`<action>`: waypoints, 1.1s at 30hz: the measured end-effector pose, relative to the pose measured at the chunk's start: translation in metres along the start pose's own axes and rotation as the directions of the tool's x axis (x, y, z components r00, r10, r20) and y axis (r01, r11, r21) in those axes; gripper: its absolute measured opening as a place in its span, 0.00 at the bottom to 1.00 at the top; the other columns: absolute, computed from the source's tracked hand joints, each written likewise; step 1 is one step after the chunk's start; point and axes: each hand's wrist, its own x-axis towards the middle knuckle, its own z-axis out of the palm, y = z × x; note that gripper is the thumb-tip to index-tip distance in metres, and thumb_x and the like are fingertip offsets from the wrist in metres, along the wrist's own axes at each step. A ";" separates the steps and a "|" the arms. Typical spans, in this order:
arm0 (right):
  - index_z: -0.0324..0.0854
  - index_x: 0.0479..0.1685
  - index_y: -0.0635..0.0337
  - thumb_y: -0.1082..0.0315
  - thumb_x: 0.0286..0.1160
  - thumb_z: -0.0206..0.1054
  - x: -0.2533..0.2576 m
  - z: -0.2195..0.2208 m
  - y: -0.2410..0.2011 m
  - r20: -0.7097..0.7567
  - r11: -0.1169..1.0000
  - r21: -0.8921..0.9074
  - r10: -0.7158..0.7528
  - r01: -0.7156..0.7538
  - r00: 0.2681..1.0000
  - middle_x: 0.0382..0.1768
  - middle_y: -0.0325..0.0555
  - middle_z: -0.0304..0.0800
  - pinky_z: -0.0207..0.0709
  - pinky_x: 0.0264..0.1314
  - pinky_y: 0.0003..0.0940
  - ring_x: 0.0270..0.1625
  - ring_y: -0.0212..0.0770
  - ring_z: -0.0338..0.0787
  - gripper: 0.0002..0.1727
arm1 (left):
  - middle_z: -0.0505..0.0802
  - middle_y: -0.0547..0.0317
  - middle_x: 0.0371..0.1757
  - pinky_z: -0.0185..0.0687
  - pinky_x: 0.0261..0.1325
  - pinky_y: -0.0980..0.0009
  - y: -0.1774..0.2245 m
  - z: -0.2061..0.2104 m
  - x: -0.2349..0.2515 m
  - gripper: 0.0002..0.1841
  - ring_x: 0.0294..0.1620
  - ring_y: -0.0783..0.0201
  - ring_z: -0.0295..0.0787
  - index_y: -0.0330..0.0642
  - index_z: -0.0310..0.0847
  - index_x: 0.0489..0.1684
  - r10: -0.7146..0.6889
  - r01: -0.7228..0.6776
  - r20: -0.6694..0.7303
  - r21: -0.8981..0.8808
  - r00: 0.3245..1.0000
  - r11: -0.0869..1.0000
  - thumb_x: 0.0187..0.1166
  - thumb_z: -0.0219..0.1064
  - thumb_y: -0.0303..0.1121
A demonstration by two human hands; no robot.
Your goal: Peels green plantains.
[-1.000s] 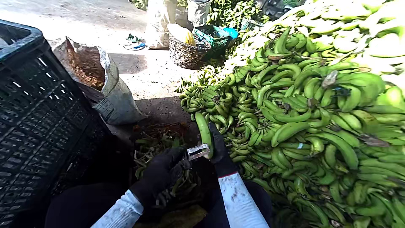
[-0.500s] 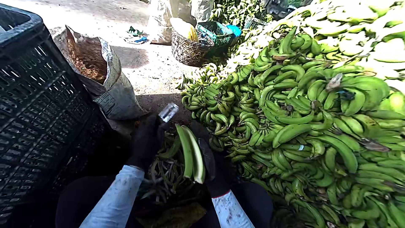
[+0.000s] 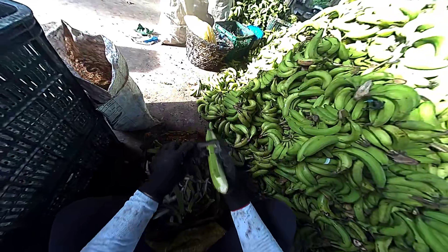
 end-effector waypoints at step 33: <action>0.70 0.71 0.63 0.57 0.88 0.47 0.001 0.017 -0.006 0.022 0.942 -0.334 0.050 -0.040 0.999 0.45 0.48 0.90 0.88 0.43 0.33 0.40 0.37 0.91 0.23 | 0.89 0.53 0.62 0.83 0.61 0.50 -0.027 -0.004 0.004 0.30 0.58 0.59 0.87 0.53 0.74 0.80 -0.239 0.173 -0.123 -0.399 0.963 0.901 0.84 0.57 0.58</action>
